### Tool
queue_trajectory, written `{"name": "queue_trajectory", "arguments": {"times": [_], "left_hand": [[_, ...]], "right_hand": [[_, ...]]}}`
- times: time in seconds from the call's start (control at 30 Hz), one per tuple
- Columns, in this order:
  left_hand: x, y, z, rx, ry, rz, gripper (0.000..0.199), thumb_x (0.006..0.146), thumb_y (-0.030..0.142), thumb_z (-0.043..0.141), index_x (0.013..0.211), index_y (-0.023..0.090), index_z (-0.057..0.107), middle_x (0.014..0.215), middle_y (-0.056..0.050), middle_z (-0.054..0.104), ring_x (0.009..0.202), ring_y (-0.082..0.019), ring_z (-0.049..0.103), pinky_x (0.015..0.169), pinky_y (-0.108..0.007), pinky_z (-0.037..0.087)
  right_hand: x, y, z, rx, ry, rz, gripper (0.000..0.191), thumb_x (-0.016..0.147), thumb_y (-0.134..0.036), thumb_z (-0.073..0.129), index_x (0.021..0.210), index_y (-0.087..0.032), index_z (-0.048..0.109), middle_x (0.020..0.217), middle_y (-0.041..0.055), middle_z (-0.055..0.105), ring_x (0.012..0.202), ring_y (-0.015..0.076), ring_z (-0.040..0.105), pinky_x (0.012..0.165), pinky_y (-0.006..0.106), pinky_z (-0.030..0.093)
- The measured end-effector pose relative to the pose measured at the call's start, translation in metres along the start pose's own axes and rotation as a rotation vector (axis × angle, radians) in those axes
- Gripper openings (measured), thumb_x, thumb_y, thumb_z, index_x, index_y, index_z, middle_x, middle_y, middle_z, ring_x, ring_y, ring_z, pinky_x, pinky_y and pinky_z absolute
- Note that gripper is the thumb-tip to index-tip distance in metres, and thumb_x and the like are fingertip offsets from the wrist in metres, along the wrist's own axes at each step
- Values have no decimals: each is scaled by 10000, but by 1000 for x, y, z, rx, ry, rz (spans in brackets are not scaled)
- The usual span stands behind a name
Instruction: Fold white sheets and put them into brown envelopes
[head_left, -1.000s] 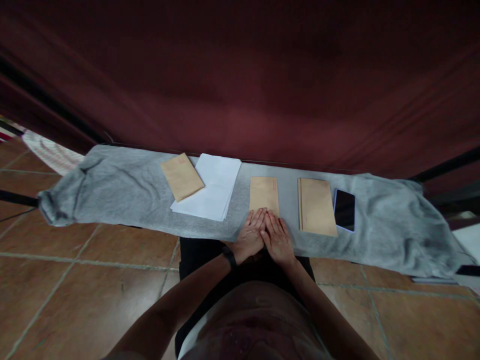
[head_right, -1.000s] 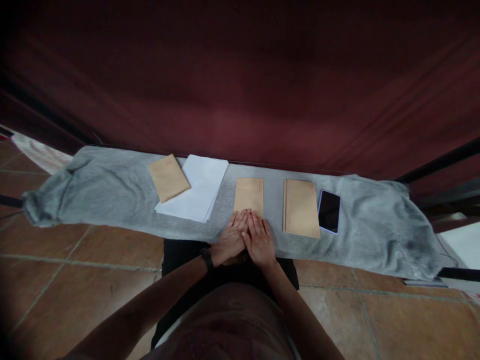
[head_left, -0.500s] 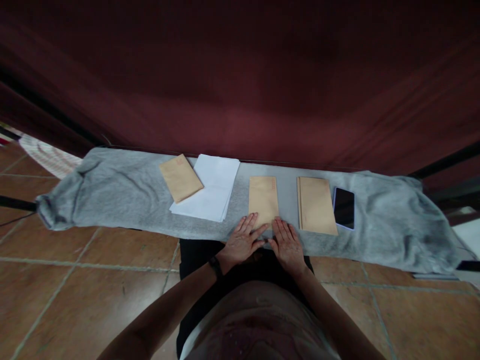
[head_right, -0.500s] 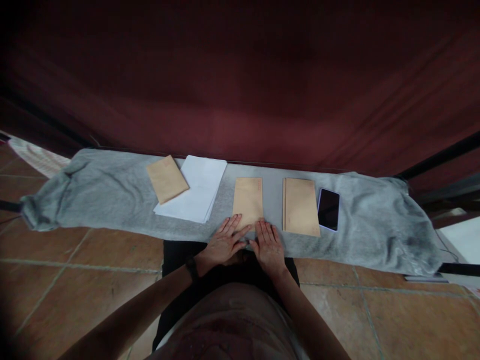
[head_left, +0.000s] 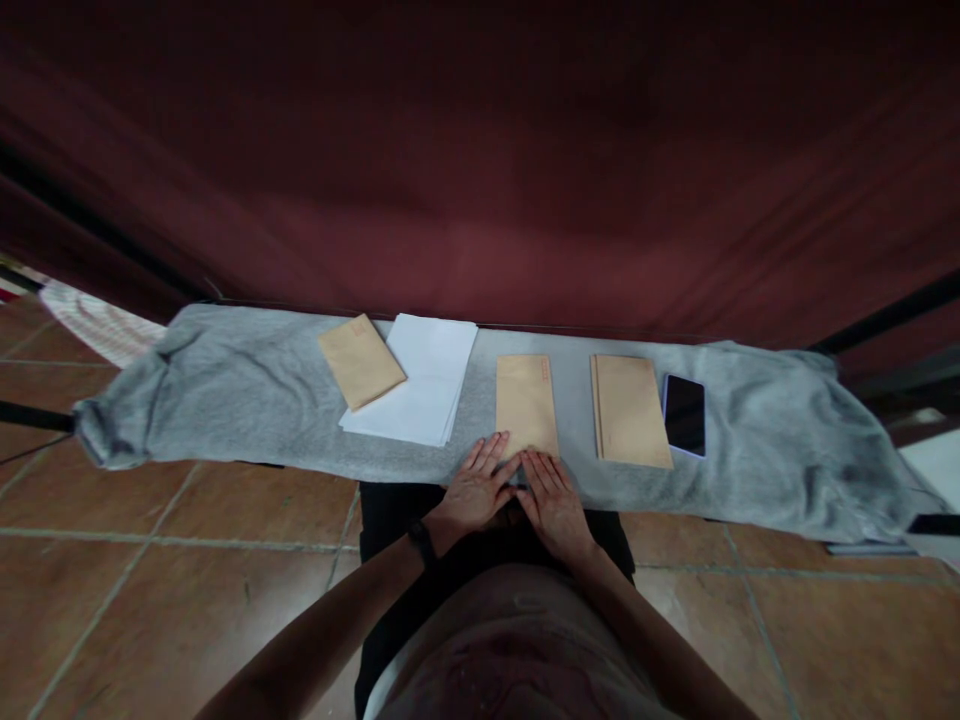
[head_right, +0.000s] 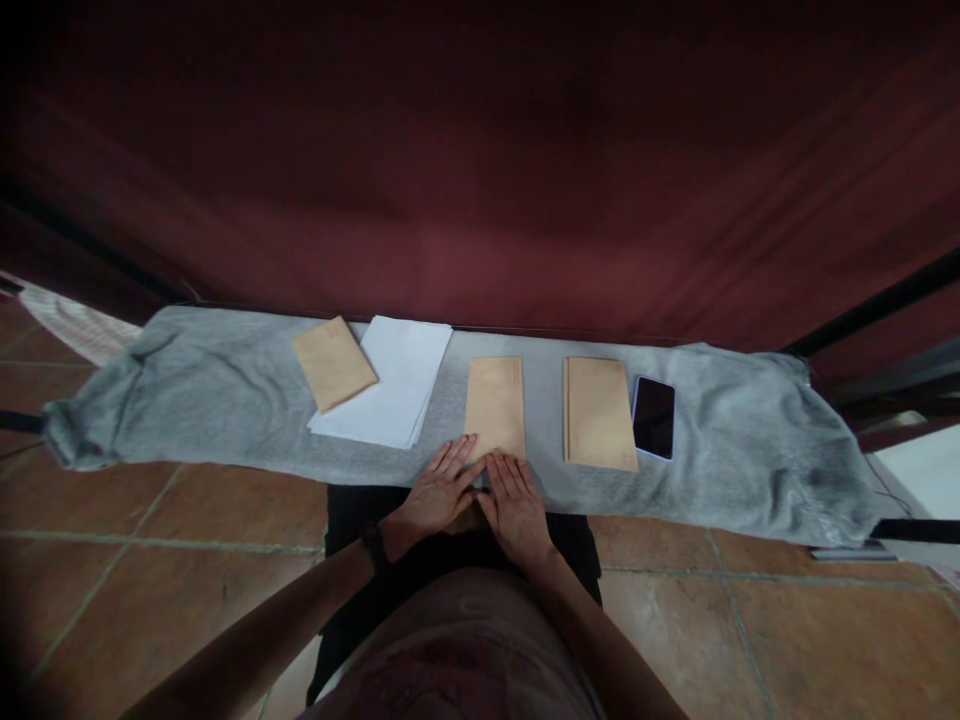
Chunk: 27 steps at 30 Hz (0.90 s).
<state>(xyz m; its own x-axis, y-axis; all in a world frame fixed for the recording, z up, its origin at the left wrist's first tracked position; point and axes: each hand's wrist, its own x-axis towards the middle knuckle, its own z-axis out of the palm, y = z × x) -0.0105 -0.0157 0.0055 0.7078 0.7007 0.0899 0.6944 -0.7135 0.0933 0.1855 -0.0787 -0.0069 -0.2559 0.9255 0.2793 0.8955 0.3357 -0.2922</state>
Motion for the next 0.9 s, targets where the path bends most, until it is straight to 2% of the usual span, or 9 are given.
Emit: {"name": "queue_trajectory", "arguments": {"times": [0.1, 0.27, 0.5, 0.63, 0.77, 0.9], "left_hand": [[-1, 0, 1, 3, 7, -3, 629, 1001, 494, 515, 1570, 282, 350, 1660, -110, 271, 1539, -257, 244, 1254, -460, 236], [-4, 1, 1, 5, 27, -19, 606, 1016, 504, 472, 1569, 287, 350, 1647, -105, 308, 1532, -253, 266, 1250, -466, 249], [1, 8, -2, 12, 16, -66, 703, 1023, 568, 384, 1555, 110, 344, 1619, -158, 352, 1533, -258, 263, 1264, -465, 215], [27, 12, -2, -4, 15, -85, 696, 1036, 564, 333, 1541, 85, 355, 1607, -177, 367, 1530, -267, 269, 1256, -486, 223], [68, 12, 5, -13, 27, -113, 692, 1038, 539, 327, 1537, 62, 352, 1601, -197, 368, 1526, -278, 278, 1250, -481, 227], [106, 7, 12, -9, 15, -131, 701, 1039, 521, 316, 1546, 38, 325, 1618, -207, 324, 1535, -296, 248, 1250, -532, 196]], "right_hand": [[-1, 0, 0, -23, 6, 16, 565, 1058, -366, 398, 1566, -122, 353, 1536, 147, 489, 1447, 265, 434, 1215, 486, 343], [-8, 22, -10, -46, 14, 35, 528, 1060, -315, 382, 1566, -164, 364, 1537, 112, 493, 1425, 245, 467, 1227, 483, 319], [-13, 28, -11, -65, 18, 58, 524, 1060, -303, 382, 1564, -161, 366, 1554, 104, 470, 1433, 253, 454, 1224, 487, 309], [-13, 28, -9, -53, 34, 59, 513, 1058, -296, 379, 1553, -158, 388, 1542, 109, 486, 1429, 254, 461, 1215, 493, 320], [-12, 28, -9, -37, 49, 55, 514, 1056, -293, 381, 1554, -169, 386, 1532, 107, 501, 1412, 248, 482, 1206, 484, 339], [-11, 29, -9, -24, 58, 61, 514, 1059, -290, 370, 1561, -177, 373, 1518, 103, 522, 1412, 245, 482, 1202, 481, 341]]}}
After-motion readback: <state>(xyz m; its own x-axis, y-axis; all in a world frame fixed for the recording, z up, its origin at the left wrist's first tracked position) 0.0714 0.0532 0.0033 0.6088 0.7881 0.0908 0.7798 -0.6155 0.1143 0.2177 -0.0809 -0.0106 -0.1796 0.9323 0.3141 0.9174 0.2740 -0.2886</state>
